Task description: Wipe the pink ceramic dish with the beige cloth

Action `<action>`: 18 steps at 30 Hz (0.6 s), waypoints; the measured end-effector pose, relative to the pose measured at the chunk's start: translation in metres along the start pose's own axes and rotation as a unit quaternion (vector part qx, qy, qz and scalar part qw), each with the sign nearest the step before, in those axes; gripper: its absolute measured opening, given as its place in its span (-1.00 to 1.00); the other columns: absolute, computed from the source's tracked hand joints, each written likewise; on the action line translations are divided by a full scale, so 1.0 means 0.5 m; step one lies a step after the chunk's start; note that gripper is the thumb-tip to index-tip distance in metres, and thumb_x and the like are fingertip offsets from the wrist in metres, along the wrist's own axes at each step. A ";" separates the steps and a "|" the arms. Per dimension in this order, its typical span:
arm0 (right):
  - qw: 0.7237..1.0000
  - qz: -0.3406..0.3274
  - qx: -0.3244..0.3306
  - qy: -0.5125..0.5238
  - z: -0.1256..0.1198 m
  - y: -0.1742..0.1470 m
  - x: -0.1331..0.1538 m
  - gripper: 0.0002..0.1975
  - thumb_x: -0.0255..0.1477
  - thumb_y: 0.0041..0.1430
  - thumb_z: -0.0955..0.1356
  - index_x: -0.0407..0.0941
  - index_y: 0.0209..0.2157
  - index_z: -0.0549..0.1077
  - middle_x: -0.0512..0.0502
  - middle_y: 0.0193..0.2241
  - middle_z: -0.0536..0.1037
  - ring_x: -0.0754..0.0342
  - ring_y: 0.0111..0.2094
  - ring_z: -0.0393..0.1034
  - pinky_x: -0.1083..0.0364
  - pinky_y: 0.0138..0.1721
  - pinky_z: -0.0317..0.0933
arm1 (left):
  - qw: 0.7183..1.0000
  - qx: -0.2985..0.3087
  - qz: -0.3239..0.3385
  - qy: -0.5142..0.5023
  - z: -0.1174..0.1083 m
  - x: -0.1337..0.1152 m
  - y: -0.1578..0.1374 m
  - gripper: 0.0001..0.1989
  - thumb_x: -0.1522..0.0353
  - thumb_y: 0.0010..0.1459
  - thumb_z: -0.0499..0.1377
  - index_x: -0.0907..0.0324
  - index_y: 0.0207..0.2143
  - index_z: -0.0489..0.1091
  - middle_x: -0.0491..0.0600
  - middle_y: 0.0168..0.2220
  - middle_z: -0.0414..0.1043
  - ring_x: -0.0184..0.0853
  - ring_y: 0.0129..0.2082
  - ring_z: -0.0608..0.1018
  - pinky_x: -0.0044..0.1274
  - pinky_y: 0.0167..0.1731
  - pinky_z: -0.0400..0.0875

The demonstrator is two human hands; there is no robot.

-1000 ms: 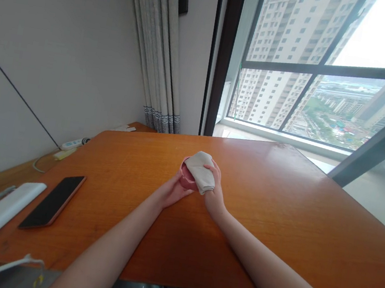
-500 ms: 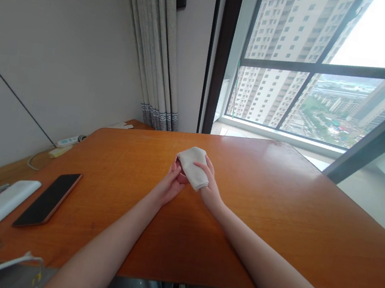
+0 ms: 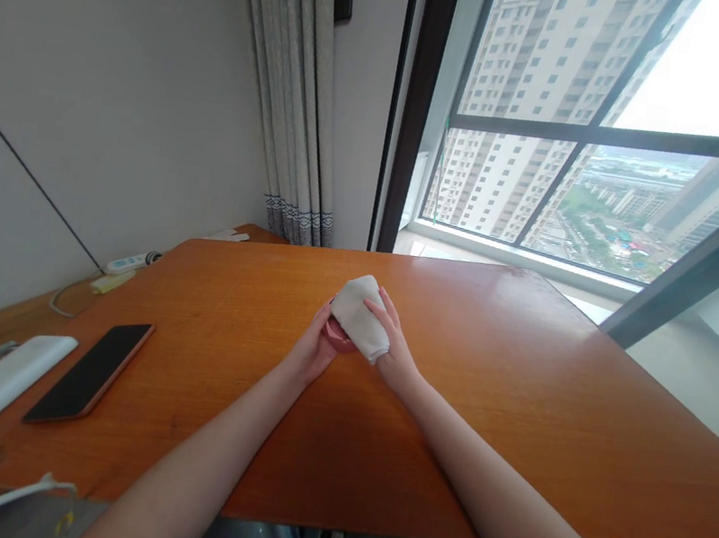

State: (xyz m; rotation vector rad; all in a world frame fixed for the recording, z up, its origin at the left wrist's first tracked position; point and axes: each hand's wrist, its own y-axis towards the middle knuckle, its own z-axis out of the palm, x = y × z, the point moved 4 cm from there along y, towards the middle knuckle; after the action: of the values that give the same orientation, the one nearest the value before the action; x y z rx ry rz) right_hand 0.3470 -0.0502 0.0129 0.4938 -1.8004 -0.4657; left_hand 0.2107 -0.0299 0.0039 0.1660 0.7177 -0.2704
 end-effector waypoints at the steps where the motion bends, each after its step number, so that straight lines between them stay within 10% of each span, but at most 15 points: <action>1: 1.000 -0.007 0.002 -0.006 0.009 -0.005 0.008 -0.51 -0.34 0.08 0.34 0.13 0.09 0.33 0.12 0.33 -0.11 -0.07 0.31 -0.12 -0.09 0.26 -0.09 | 1.000 0.006 0.025 -0.012 0.004 -0.006 0.000 -0.57 0.27 0.22 0.09 0.06 0.14 0.26 -0.05 0.12 0.35 -0.26 0.12 0.37 -0.46 0.05 0.32; 11: 0.998 -0.040 -0.040 -0.009 -0.033 0.008 0.021 -0.80 -0.26 0.08 0.33 -0.04 -0.28 0.47 -0.06 0.16 0.27 -0.11 0.16 0.17 -0.06 0.15 0.11 | 0.984 0.033 -0.173 0.022 0.006 0.019 -0.017 -0.44 0.07 0.16 0.09 0.09 0.16 0.24 0.08 0.11 0.34 -0.15 -0.09 0.51 -0.32 -0.19 0.48; 18: 0.990 -0.020 0.038 -0.134 0.016 -0.012 0.020 -0.43 -0.42 0.08 0.33 0.02 0.16 0.26 -0.05 0.34 -0.16 -0.16 0.33 -0.26 -0.21 0.27 -0.18 | 1.000 -0.009 -0.024 -0.017 -0.005 -0.003 0.004 -0.53 0.23 0.19 0.12 0.00 0.16 0.23 -0.04 0.09 0.38 -0.30 -0.05 0.50 -0.50 -0.09 0.43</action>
State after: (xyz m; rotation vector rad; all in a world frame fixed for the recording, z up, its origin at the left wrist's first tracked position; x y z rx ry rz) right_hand 0.3373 -0.0604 0.0155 0.5407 -2.0754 -0.5126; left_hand 0.2086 -0.0270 0.0032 0.1277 0.6906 -0.3110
